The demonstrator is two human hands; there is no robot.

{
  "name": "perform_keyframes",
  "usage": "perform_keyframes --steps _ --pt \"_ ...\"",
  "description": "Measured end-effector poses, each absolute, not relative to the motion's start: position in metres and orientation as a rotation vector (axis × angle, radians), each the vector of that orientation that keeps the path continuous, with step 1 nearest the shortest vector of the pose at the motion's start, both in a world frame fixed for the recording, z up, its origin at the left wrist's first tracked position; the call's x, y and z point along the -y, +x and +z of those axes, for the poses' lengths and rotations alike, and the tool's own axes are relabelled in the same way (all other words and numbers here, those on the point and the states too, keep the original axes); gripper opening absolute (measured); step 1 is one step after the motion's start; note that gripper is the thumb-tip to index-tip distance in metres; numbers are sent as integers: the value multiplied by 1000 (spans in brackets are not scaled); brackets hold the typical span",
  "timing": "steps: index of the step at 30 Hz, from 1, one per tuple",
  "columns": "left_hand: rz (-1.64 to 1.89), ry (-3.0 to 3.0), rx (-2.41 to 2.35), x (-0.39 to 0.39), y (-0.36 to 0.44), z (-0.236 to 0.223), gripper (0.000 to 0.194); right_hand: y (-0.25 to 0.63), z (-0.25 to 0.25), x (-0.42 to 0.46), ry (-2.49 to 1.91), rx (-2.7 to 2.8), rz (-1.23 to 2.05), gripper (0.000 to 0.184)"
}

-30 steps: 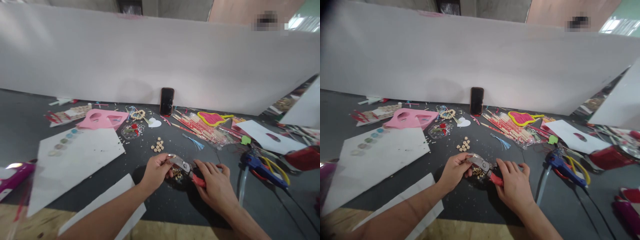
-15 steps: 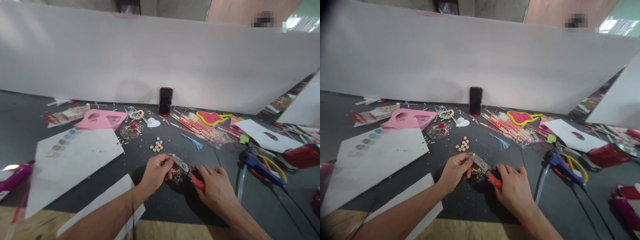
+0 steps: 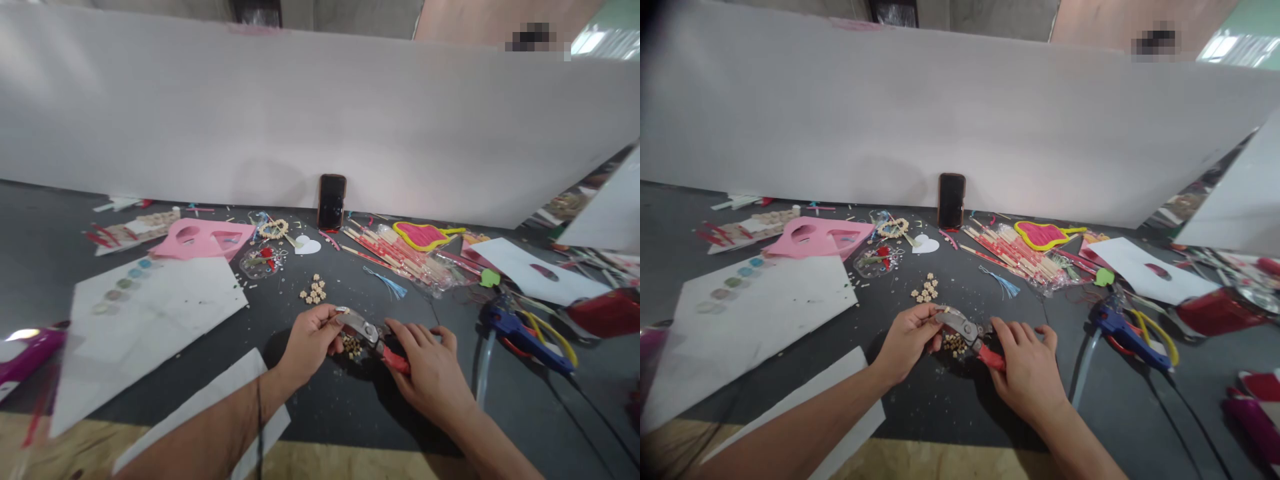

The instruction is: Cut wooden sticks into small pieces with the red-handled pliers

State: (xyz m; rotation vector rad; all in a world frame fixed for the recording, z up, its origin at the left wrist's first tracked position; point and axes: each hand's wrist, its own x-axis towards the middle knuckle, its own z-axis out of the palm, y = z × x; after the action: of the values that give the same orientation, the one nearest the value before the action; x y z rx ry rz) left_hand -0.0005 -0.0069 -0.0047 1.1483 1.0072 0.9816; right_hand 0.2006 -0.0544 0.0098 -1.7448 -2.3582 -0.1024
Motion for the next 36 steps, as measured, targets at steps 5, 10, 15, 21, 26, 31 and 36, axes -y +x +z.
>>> perform_keyframes --steps 5,10,15,21,26,31,36 --pt "964 1141 -981 6 -1 -3 21 202 10 54 -1736 2373 -55 37" --pt "977 1125 -961 7 -1 -1 21 200 11 57 -1705 2391 -8 31" --pt "985 1097 -998 10 2 0 18 194 12 60 -1737 2386 -54 13" --pt "997 1074 -989 9 2 1 14 198 14 56 -1679 2310 -126 21" --pt "995 1095 -976 8 2 2 20 218 5 45 -1820 2226 -211 24" --pt "1079 1108 -1007 5 1 -2 20 232 -2 37 -2084 2117 -184 48" --pt "1198 1088 -1034 0 -2 -4 21 237 -2 34 -2186 2023 -114 59"
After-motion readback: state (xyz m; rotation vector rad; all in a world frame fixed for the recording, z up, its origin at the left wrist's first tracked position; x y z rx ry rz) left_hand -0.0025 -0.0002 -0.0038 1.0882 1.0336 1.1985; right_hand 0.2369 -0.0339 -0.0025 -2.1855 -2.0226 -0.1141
